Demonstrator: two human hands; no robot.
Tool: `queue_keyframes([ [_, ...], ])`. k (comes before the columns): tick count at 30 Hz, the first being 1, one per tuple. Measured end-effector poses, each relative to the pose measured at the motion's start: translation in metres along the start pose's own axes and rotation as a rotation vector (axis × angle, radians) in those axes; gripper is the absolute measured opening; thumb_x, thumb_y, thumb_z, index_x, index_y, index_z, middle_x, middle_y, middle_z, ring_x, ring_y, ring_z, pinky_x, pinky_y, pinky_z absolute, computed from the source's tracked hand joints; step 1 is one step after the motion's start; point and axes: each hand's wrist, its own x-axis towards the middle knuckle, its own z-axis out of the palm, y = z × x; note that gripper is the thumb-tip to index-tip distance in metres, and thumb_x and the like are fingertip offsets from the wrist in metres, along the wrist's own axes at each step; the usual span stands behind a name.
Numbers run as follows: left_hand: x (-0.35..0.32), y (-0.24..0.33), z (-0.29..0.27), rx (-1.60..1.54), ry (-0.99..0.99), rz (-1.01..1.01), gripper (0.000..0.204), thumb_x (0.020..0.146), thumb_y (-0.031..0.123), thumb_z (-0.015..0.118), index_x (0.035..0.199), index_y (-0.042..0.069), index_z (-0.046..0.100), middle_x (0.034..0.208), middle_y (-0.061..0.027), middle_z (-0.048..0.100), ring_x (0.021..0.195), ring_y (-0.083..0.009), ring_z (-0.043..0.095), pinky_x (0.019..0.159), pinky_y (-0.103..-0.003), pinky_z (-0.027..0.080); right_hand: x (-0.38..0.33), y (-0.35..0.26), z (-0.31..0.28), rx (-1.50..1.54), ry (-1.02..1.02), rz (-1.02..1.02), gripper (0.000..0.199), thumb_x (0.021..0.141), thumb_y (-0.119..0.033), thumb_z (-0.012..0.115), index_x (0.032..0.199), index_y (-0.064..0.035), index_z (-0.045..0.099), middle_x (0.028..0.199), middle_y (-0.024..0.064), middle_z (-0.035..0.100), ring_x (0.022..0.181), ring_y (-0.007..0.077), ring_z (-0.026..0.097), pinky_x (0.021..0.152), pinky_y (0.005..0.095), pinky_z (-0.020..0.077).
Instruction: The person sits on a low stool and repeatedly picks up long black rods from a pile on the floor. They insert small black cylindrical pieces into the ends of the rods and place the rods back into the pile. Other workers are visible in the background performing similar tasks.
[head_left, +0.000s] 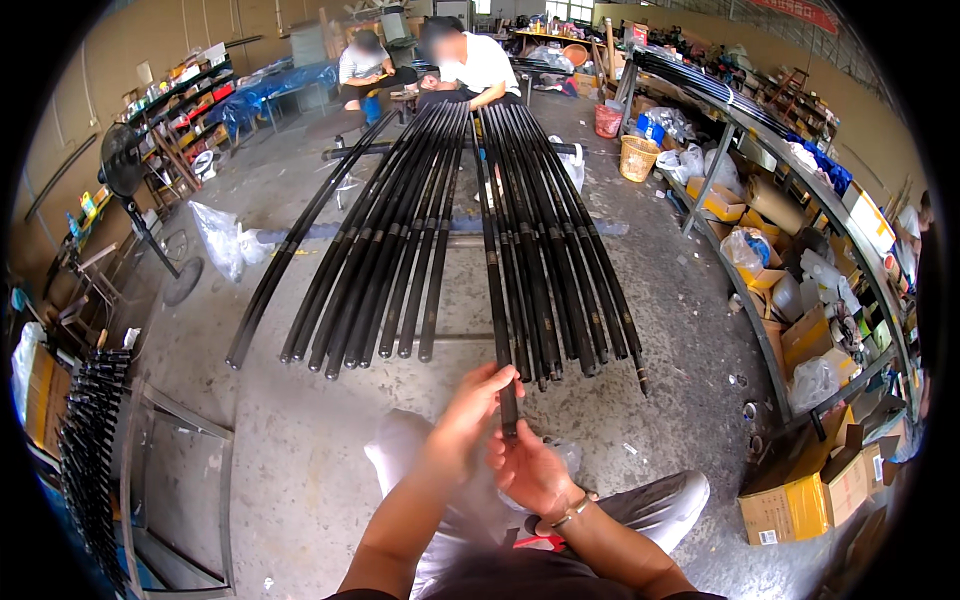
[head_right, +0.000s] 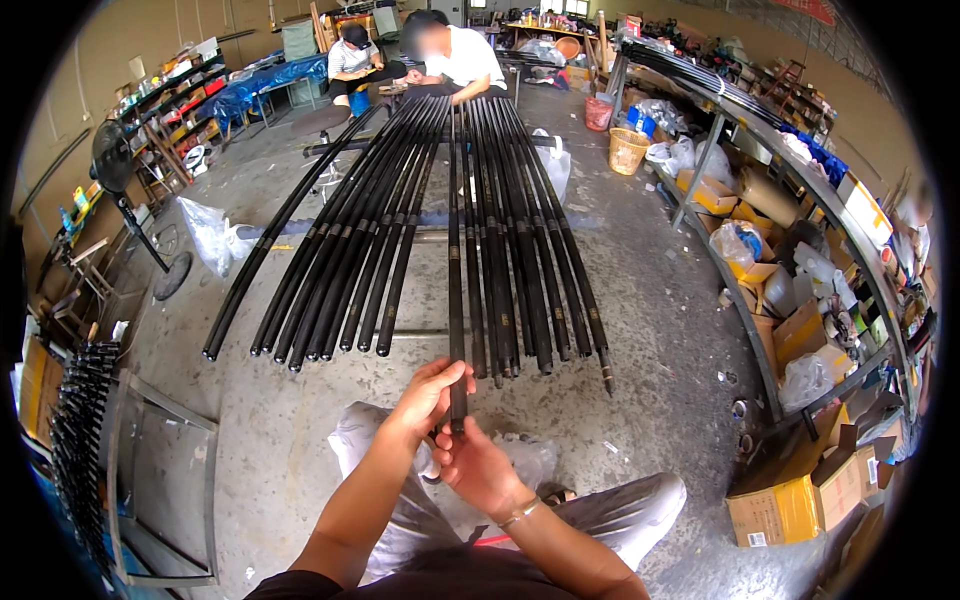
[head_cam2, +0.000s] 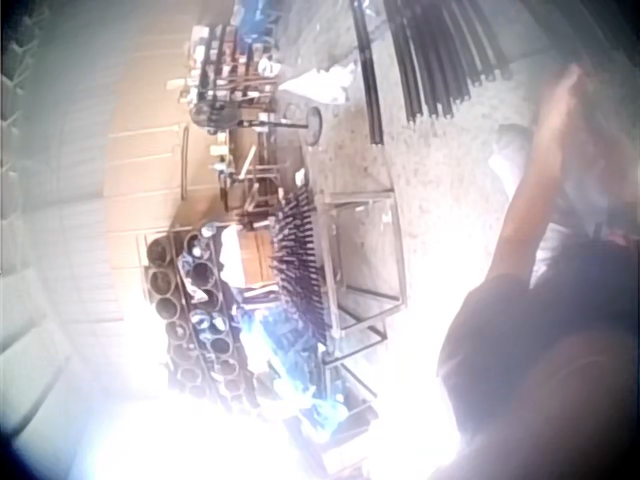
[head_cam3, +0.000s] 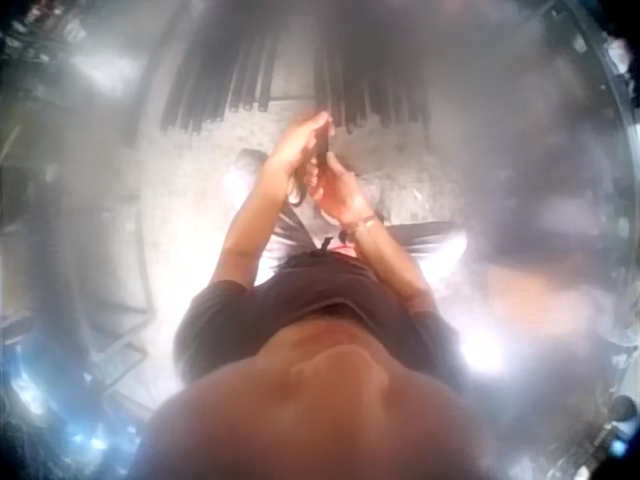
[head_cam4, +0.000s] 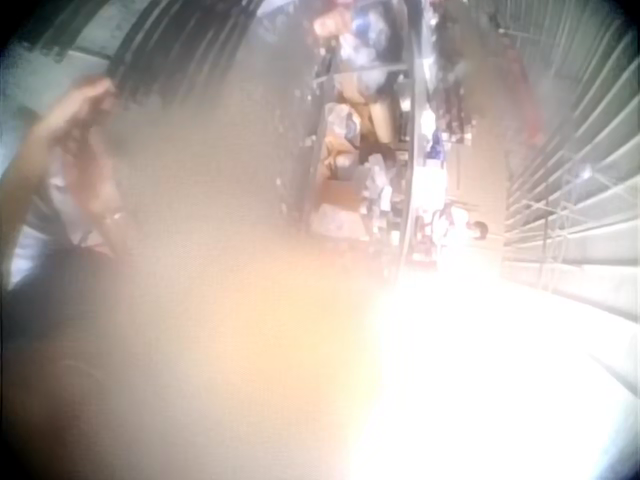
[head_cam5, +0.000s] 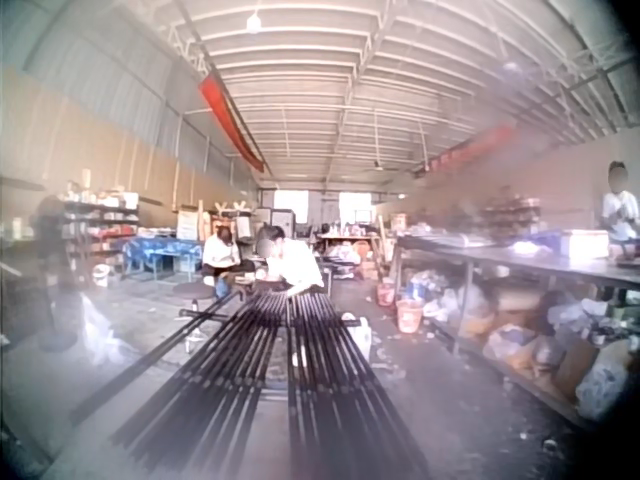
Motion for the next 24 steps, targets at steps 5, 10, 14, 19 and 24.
queue_keyframes([
  [5, 0.000, 0.000, 0.000, -0.002, -0.003, 0.017, 0.026, 0.090, 0.028, 0.057, 0.096, 0.002, 0.057, 0.080, -0.0061, 0.058, 0.072, -0.0126, 0.054, 0.063, -0.025, 0.045, 0.001, 0.000, 0.008, 0.064, 0.007, 0.030, 0.043, 0.092, -0.051, 0.041, 0.100, -0.0100, 0.052, 0.090, 0.0008, 0.055, 0.079, 0.0132, 0.049, 0.060, 0.0217, 0.0426],
  [10, 0.001, -0.002, 0.000, -0.006, -0.003, 0.021, 0.026, 0.090, 0.027, 0.057, 0.097, 0.002, 0.057, 0.081, -0.0063, 0.058, 0.072, -0.0129, 0.054, 0.063, -0.025, 0.045, 0.000, -0.001, 0.005, 0.036, 0.005, -0.010, 0.046, 0.091, -0.053, 0.042, 0.105, -0.0106, 0.052, 0.094, 0.0011, 0.052, 0.080, 0.0132, 0.048, 0.060, 0.0207, 0.0431],
  [14, 0.000, -0.003, 0.000, -0.009, -0.011, 0.010, 0.026, 0.090, 0.027, 0.057, 0.096, 0.002, 0.057, 0.081, -0.0064, 0.058, 0.072, -0.0127, 0.054, 0.063, -0.024, 0.045, 0.002, 0.002, 0.001, 0.011, -0.003, -0.010, 0.044, 0.092, -0.051, 0.040, 0.102, -0.0107, 0.052, 0.093, 0.0024, 0.052, 0.078, 0.0129, 0.048, 0.057, 0.0205, 0.0413],
  [19, -0.004, 0.002, 0.001, -0.006, -0.009, 0.006, 0.026, 0.090, 0.027, 0.057, 0.096, 0.002, 0.057, 0.080, -0.0065, 0.058, 0.071, -0.0123, 0.054, 0.064, -0.025, 0.045, 0.000, 0.004, 0.004, 0.044, 0.028, 0.000, 0.039, 0.094, -0.047, 0.040, 0.097, -0.0101, 0.052, 0.092, 0.0016, 0.052, 0.076, 0.0125, 0.048, 0.057, 0.0209, 0.0406],
  [24, 0.001, -0.001, -0.004, 0.037, 0.056, 0.074, 0.025, 0.089, 0.027, 0.059, 0.093, 0.003, 0.058, 0.077, -0.0050, 0.059, 0.066, -0.0117, 0.053, 0.060, -0.025, 0.044, 0.001, 0.000, -0.001, -0.127, 0.189, -0.075, 0.035, 0.094, -0.043, 0.043, 0.096, -0.0089, 0.053, 0.089, 0.0012, 0.053, 0.074, 0.0117, 0.049, 0.058, 0.0219, 0.0430],
])
